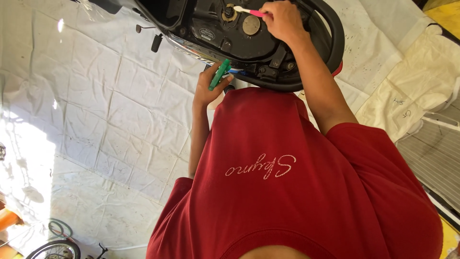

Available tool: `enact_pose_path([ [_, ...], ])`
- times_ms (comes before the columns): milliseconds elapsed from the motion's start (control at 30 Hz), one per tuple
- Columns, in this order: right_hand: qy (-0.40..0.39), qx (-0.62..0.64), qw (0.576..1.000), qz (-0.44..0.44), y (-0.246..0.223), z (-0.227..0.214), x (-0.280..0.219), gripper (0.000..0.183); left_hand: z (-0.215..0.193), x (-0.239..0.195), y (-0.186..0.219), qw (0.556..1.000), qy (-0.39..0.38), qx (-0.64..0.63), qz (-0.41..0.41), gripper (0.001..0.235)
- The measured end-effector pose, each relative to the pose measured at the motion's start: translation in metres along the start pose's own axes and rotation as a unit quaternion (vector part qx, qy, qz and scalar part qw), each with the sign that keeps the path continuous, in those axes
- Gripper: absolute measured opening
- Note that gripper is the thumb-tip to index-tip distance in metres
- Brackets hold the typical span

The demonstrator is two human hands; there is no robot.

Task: The person cleans the internal components of a motor using a toothbrush. They hold a green tool in their left hand while scrubbing various parts of the black machinery with the toothbrush in their right hand.

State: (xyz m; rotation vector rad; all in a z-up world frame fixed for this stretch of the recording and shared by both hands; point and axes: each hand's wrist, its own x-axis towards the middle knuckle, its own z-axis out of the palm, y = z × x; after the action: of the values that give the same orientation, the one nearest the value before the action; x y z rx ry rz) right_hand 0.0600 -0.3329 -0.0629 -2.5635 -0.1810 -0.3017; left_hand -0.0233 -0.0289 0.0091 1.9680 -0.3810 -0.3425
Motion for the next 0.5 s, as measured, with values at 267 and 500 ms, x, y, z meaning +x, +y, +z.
enact_pose_path([
  [267, -0.045, 0.027, 0.998, -0.024, 0.024, 0.022, 0.001, 0.01, 0.026, -0.007, 0.02, 0.999, 0.025, 0.007, -0.031, 0.037],
  [500, 0.024, 0.024, 0.999, -0.015, 0.02, 0.022, -0.002, 0.01, 0.041, -0.012, 0.034, 0.998, 0.061, 0.024, -0.011, 0.037],
])
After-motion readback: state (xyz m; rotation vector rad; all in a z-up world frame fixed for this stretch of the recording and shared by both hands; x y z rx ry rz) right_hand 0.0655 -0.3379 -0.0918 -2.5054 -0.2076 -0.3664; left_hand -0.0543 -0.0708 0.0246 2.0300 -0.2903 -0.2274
